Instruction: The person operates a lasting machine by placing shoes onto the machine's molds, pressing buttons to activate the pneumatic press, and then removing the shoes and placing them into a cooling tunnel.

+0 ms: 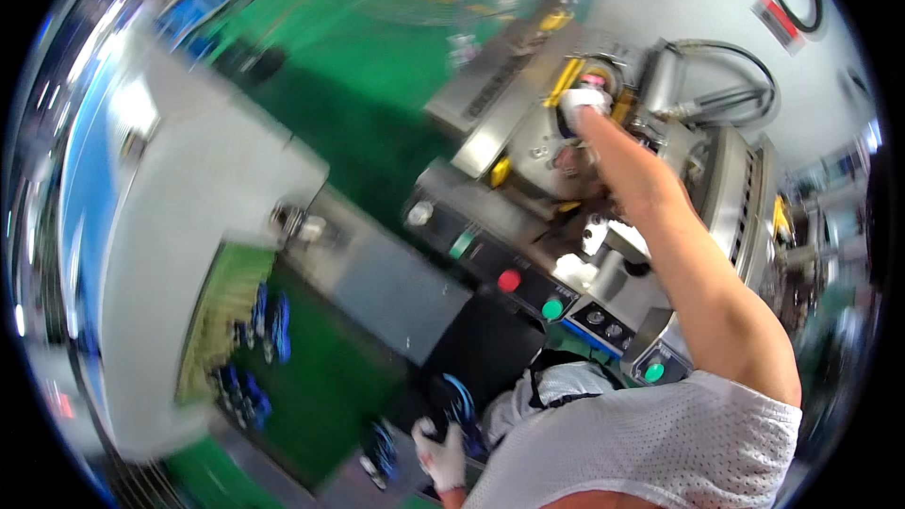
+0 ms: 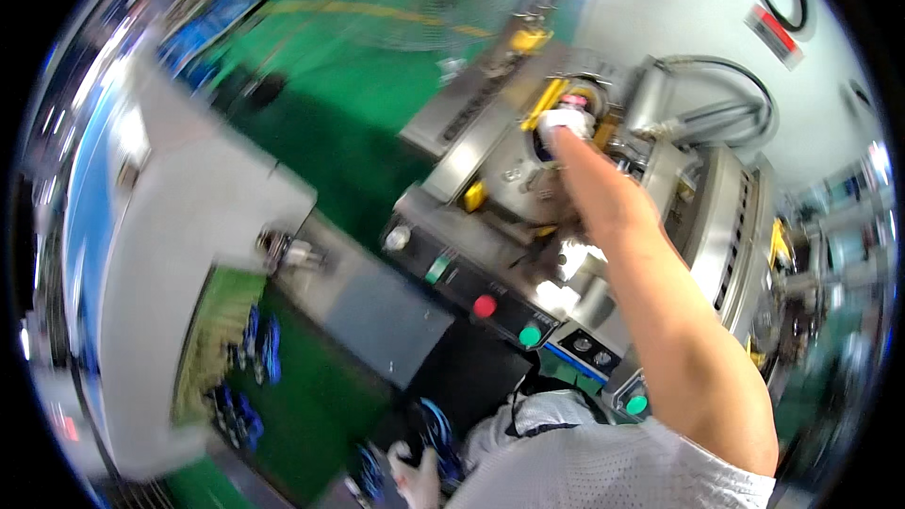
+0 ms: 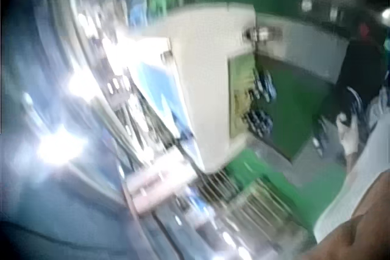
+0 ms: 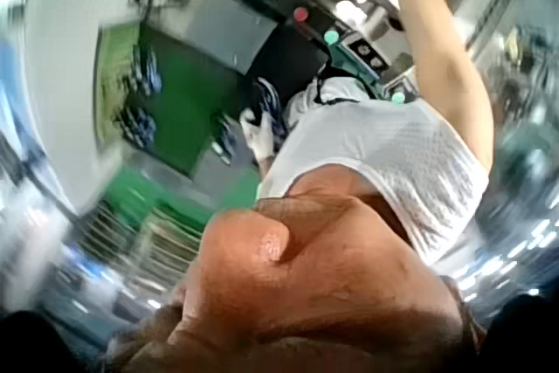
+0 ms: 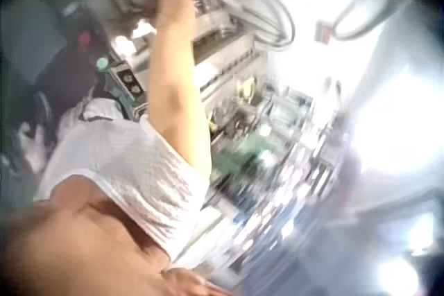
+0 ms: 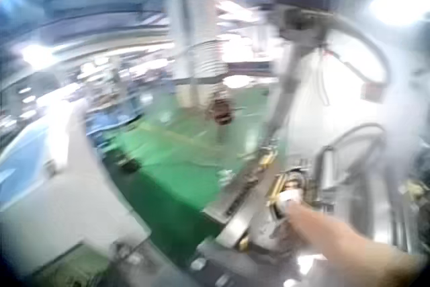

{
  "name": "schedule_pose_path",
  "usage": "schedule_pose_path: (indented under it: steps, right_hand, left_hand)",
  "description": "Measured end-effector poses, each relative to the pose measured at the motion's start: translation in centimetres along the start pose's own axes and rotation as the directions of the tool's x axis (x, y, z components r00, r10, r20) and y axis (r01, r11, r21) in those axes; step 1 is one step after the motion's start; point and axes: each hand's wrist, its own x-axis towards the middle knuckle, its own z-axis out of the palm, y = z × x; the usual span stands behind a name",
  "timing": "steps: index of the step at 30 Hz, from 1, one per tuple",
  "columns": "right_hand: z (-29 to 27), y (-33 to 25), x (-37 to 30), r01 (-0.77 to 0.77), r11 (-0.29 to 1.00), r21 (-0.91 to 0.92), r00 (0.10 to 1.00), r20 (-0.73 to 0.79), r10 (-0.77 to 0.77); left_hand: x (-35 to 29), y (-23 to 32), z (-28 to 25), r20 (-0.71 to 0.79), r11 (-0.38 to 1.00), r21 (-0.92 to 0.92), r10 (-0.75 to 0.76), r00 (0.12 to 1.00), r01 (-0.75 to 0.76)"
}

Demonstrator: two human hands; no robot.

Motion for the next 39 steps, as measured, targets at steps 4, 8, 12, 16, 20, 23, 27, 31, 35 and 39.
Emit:
schedule_pose_path:
  steps: [4,8,12,16,20,23,27,31,35,39]
  right_hand:
    - [-2.8,11.0,1.4,-0.447,0.013,0.895,0.879,0.442,-0.181]
    - [-6.0,8.3,-10.9,0.190,0.444,0.876,0.980,-0.145,-0.133]
    - [-4.5,0.1,-41.4,0.598,0.507,0.621,0.774,-0.612,-0.162]
    - [4.0,-3.9,-48.7,0.373,0.926,-0.054,0.925,0.093,-0.368]
    - [12.8,-0.7,-45.2,0.493,0.869,0.052,0.863,-0.155,-0.481]
    - [14.8,0.5,-46.7,0.449,0.894,-0.016,0.853,-0.291,-0.434]
    - [16.9,0.5,-55.8,0.481,0.873,0.078,0.852,-0.279,-0.444]
    - [21.2,0.1,-64.5,0.327,0.931,0.161,0.945,-0.030,-0.327]
    - [21.8,-2.7,-68.3,0.143,0.984,0.104,0.950,0.264,-0.166]
    - [20.6,-6.1,-69.2,0.107,0.988,0.110,0.904,0.404,-0.143]
  left_hand:
    - [-1.6,-2.3,-2.4,-0.070,0.988,-0.128,-0.101,0.992,0.091]
    - [-4.9,-8.4,-5.4,-0.305,0.953,-0.184,-0.290,0.907,0.243]
    - [-5.7,-16.2,-10.2,-0.560,0.953,-0.127,-0.297,0.773,0.274]
    - [0.2,-21.4,-15.4,-0.646,0.961,0.003,-0.208,0.734,0.275]
    - [8.4,-27.6,-15.5,-0.532,0.973,0.067,-0.151,0.833,0.219]
    - [11.0,-30.0,-12.1,-0.283,0.991,0.086,-0.077,0.956,0.105]
    - [10.3,-32.8,-13.4,-0.027,0.993,0.067,0.100,0.995,-0.098]
    - [19.4,-32.1,-21.5,-0.023,0.985,-0.172,0.000,1.000,-0.004]
    - [36.5,-34.1,-28.1,-0.557,0.999,0.044,0.012,0.831,0.016]
    - [47.0,-39.7,-26.9,-0.482,0.941,0.328,0.243,0.842,-0.084]
